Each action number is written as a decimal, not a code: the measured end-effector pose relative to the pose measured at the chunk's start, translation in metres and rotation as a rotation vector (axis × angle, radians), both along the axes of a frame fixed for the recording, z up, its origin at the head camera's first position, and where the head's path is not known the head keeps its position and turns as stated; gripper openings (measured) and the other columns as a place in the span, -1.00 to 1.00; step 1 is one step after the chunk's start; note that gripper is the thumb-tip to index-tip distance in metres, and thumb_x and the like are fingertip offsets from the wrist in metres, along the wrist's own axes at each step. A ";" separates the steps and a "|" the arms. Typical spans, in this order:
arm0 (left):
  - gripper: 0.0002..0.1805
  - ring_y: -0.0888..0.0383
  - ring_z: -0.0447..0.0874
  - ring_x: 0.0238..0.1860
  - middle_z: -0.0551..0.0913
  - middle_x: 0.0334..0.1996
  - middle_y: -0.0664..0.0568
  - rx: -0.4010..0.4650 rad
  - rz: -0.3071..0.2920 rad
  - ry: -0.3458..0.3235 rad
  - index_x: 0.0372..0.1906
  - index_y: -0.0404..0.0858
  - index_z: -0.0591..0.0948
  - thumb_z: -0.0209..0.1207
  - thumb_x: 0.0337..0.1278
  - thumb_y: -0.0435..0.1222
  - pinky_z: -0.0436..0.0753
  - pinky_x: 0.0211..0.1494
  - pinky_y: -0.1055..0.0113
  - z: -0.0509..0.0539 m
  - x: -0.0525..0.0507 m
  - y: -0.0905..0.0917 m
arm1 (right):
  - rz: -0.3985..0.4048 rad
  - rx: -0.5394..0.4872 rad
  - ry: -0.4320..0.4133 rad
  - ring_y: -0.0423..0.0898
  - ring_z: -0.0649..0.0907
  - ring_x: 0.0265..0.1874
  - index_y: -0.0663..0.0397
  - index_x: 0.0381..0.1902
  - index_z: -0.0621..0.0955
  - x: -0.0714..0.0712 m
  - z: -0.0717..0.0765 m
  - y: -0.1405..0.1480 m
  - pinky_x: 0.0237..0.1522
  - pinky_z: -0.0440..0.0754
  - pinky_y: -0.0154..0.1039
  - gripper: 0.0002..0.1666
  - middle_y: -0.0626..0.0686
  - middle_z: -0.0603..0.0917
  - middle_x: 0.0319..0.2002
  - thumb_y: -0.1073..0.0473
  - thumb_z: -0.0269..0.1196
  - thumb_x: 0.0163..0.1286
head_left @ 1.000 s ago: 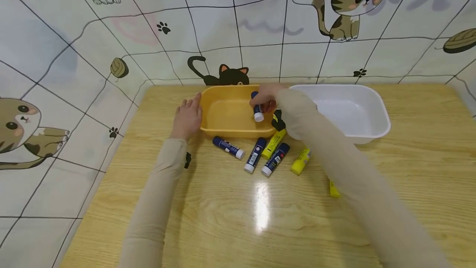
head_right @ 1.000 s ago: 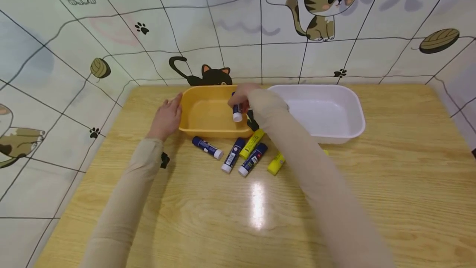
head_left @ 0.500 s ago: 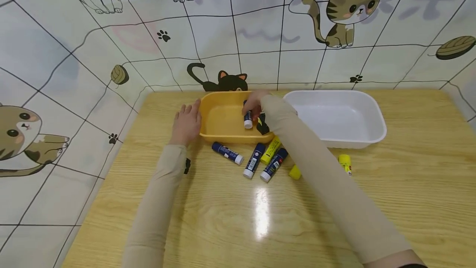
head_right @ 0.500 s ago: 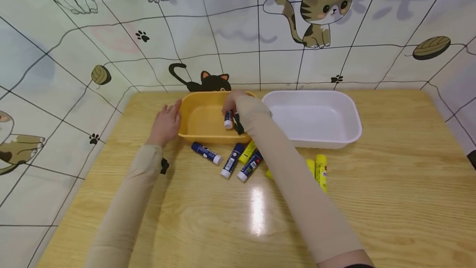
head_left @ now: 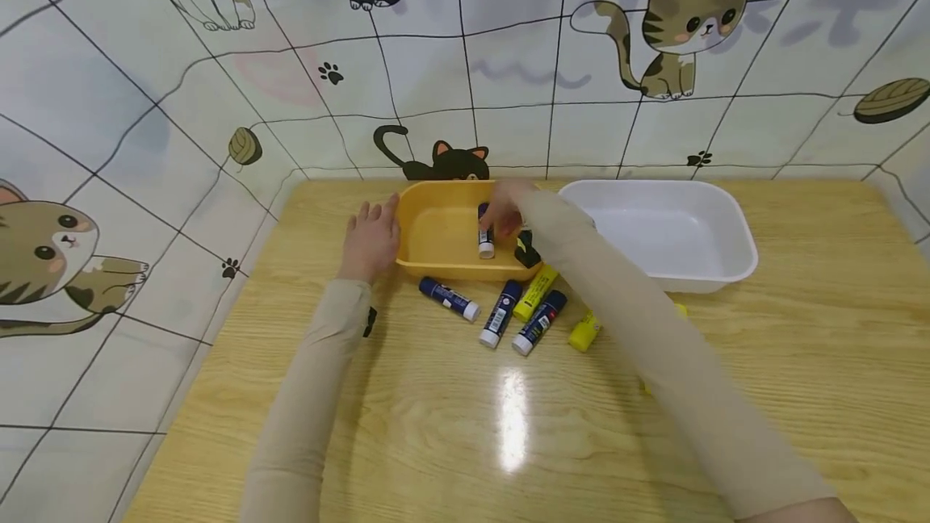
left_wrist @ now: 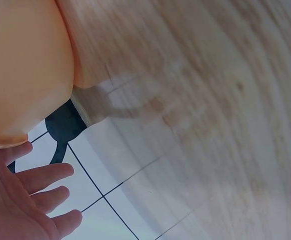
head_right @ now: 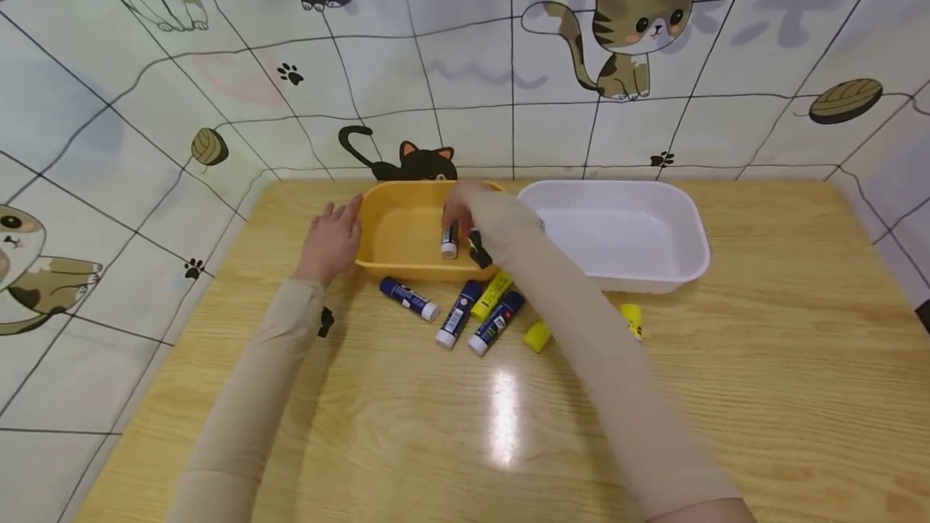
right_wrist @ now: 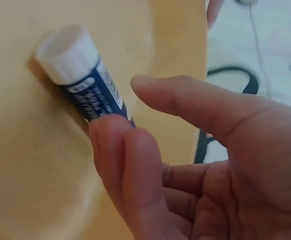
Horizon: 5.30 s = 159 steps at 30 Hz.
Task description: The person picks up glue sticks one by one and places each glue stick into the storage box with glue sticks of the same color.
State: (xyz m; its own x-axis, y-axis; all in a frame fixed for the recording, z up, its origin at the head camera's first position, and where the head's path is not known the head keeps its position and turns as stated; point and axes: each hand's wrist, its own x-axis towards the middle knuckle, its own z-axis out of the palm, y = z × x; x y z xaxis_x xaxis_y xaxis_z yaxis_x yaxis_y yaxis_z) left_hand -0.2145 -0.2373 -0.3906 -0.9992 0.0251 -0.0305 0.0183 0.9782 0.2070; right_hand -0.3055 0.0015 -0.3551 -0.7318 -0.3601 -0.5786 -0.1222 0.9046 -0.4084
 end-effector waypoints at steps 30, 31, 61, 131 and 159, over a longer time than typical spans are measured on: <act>-0.43 -0.25 -0.06 0.46 0.07 0.45 -0.33 -0.036 -0.018 0.017 0.52 -0.23 0.07 -0.34 0.51 -0.20 -0.06 0.44 -0.15 0.000 -0.001 0.002 | 0.033 -0.063 0.427 -0.03 0.48 -0.56 0.19 -0.39 0.56 0.109 0.051 0.107 -0.54 0.38 -0.24 -0.62 0.05 0.54 -0.53 -0.06 0.29 0.28; -0.43 -0.25 -0.05 0.45 0.08 0.44 -0.33 -0.031 -0.018 0.020 0.52 -0.23 0.07 -0.34 0.51 -0.20 -0.06 0.44 -0.15 0.000 -0.001 0.002 | 0.031 -0.049 0.428 -0.02 0.48 -0.55 0.19 -0.37 0.56 0.111 0.050 0.113 -0.54 0.38 -0.23 -0.61 0.05 0.54 -0.52 -0.06 0.29 0.28; -0.45 -0.29 0.09 0.40 0.25 0.36 -0.35 -0.044 -0.049 0.029 0.50 -0.31 0.09 -0.35 0.50 -0.24 0.03 0.41 -0.18 -0.003 0.001 -0.001 | 0.119 0.048 0.450 -0.13 0.39 -0.70 0.09 -0.47 0.50 0.176 0.042 0.206 -0.66 0.29 -0.28 -0.68 -0.07 0.42 -0.67 0.00 0.33 0.23; -0.45 -0.31 0.18 0.35 0.30 0.31 -0.40 -0.037 -0.072 0.042 0.48 -0.37 0.07 -0.32 0.49 -0.30 0.05 0.41 -0.17 -0.001 -0.001 0.005 | -0.094 -0.235 0.171 -0.12 0.58 -0.51 0.40 -0.10 0.39 0.197 -0.016 0.251 -0.55 0.60 -0.23 -0.58 0.16 0.58 -0.33 0.12 0.23 0.35; -0.45 -0.31 0.16 0.36 0.27 0.33 -0.40 -0.031 -0.080 0.022 0.48 -0.38 0.05 -0.32 0.48 -0.30 0.06 0.40 -0.18 0.002 0.002 0.006 | -0.153 -0.260 0.216 -0.02 0.65 -0.41 0.48 -0.02 0.29 0.163 0.025 0.258 -0.43 0.70 -0.12 -0.55 0.32 0.55 -0.23 0.17 0.15 0.42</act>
State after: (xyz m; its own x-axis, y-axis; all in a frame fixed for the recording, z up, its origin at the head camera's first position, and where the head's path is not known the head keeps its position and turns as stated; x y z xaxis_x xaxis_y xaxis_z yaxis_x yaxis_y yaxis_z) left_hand -0.2123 -0.2317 -0.3883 -0.9945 0.1047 -0.0100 0.1013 0.9793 0.1755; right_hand -0.1426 0.2591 -0.3305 -0.8838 -0.3520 -0.3083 -0.1025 0.7885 -0.6064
